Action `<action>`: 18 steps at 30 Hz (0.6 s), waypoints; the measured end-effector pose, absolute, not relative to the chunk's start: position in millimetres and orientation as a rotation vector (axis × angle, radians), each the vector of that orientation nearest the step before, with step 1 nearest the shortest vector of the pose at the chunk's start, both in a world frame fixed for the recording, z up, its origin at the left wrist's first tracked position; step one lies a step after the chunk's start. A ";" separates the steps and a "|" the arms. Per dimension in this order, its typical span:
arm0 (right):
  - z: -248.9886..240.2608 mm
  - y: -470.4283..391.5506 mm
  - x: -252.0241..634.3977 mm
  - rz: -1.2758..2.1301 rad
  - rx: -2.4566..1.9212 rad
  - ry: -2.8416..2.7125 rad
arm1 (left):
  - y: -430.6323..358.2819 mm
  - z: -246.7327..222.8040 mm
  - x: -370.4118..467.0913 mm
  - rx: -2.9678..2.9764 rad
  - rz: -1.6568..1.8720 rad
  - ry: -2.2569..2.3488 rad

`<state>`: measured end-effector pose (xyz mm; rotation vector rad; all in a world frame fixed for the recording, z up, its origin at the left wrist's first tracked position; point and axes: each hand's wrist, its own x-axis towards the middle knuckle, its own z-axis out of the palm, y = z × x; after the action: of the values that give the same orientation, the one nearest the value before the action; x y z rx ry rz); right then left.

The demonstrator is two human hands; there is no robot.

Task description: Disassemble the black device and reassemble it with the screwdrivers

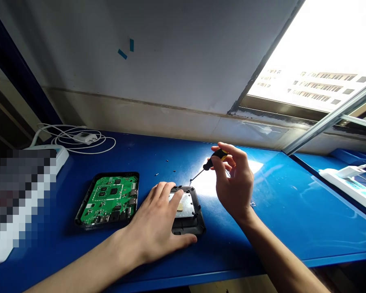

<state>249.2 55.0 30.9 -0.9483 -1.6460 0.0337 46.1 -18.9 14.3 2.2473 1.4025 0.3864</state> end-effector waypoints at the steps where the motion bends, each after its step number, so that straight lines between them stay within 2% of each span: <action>1: 30.4 55.2 249.0 0.035 -0.954 -1.651 | -19.2 14.4 45.9 2.251 0.387 1.401; 11: 27.7 55.5 248.2 0.041 -0.924 -1.652 | -18.5 14.7 45.4 2.269 0.389 1.403; 18: 38.0 55.1 246.2 -0.076 -0.666 -1.507 | -17.9 13.5 46.1 2.253 0.336 1.414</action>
<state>246.2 55.1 38.0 -0.6659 -1.5071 -0.0756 46.1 -17.9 13.5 2.2527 1.4136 0.3362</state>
